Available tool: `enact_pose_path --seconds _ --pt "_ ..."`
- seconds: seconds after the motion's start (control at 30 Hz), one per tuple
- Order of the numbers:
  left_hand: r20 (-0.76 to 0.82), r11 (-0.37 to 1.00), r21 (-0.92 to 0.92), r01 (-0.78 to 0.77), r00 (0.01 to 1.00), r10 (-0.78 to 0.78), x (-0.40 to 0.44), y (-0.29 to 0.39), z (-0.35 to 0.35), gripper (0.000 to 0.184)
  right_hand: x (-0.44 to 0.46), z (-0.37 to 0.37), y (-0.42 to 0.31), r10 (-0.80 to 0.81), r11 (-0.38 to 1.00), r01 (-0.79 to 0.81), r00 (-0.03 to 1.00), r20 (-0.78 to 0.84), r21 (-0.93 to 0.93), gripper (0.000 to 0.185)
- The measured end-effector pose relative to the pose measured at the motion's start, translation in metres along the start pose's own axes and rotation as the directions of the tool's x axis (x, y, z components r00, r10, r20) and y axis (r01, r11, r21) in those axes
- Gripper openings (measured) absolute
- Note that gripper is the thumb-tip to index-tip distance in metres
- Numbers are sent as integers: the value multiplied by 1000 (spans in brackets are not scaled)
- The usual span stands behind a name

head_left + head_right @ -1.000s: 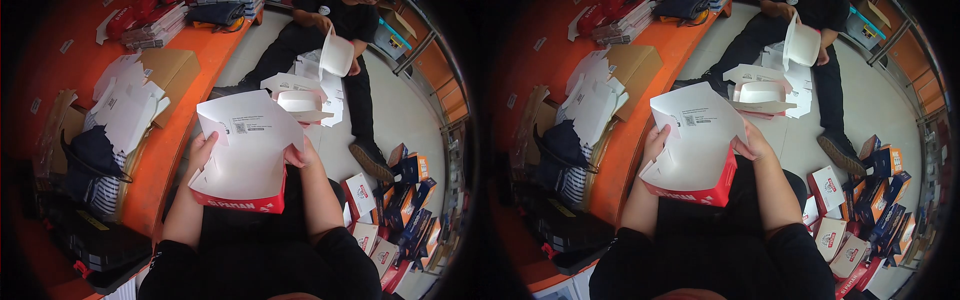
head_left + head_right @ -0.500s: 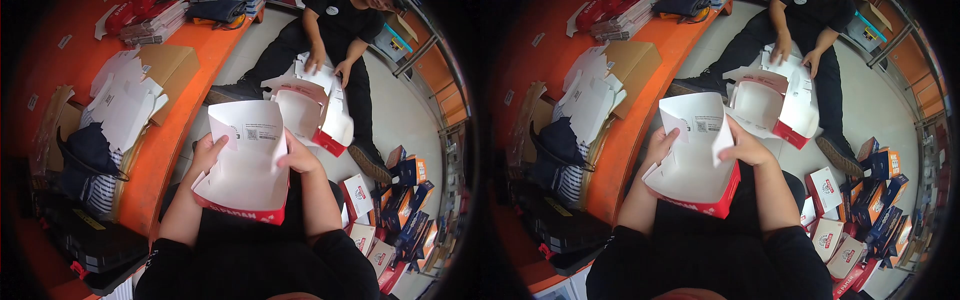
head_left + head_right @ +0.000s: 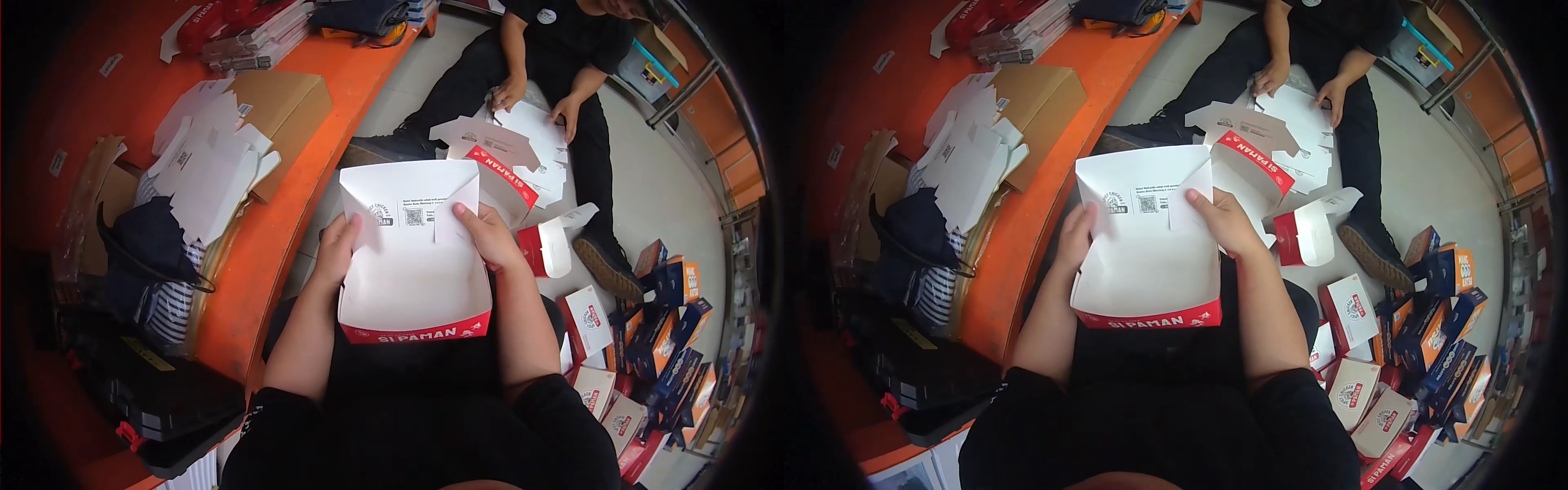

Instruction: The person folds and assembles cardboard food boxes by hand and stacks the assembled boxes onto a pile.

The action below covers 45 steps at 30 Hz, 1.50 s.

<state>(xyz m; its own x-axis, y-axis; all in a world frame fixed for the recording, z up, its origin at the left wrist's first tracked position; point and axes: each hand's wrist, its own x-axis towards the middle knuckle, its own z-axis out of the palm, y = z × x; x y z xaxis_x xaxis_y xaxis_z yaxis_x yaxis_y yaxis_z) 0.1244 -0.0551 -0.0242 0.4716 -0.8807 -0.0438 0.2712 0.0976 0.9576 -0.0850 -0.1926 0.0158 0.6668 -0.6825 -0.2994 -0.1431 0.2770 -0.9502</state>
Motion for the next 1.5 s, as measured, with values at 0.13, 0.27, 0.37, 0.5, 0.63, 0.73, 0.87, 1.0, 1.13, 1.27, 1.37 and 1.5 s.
enact_pose_path --seconds 0.13,0.27,0.37,0.5,0.63,0.73,0.87,1.0,1.13,1.27,1.37,1.5 --pt "-30 996 -84 -11 1000 8 5 12 -2 26 0 -4 3 47 970 -29 996 70 -239 45" --pt "29 920 391 0 1000 -13 8 -5 -6 21 3 7 5 -324 904 305 946 -15 -299 51" --pt "27 869 494 8 999 -25 3 8 4 18 4 2 6 -267 931 261 964 10 -256 40" --pt "62 876 459 -148 989 134 5 -1 4 21 7 -4 2 -299 949 276 942 -155 -155 31" --pt "52 912 410 -8 999 -15 4 1 5 26 7 -10 -4 -291 956 292 943 -160 -20 29" --pt "35 863 496 -94 995 89 0 5 7 27 2 -17 -8 -404 841 304 904 -144 -448 28" --pt "56 797 519 -310 942 330 -8 8 12 22 -12 -14 -19 -467 827 403 880 -81 -392 20" --pt "172 699 528 -483 867 468 -6 3 7 13 -12 -14 -20 -551 740 487 834 -3 -464 14" --pt "285 571 562 -598 788 545 -4 9 10 10 0 -27 -14 -581 711 564 807 101 -419 13" --pt "316 463 649 -604 768 558 -10 13 13 12 -1 -31 -16 -413 884 433 900 137 -179 8" --pt "336 398 659 -638 723 604 -16 12 19 12 -9 -14 -20 -295 932 308 951 94 -190 23" --pt "292 400 639 -657 688 664 -18 15 24 11 -13 -17 -25 -170 910 176 984 50 -375 26"
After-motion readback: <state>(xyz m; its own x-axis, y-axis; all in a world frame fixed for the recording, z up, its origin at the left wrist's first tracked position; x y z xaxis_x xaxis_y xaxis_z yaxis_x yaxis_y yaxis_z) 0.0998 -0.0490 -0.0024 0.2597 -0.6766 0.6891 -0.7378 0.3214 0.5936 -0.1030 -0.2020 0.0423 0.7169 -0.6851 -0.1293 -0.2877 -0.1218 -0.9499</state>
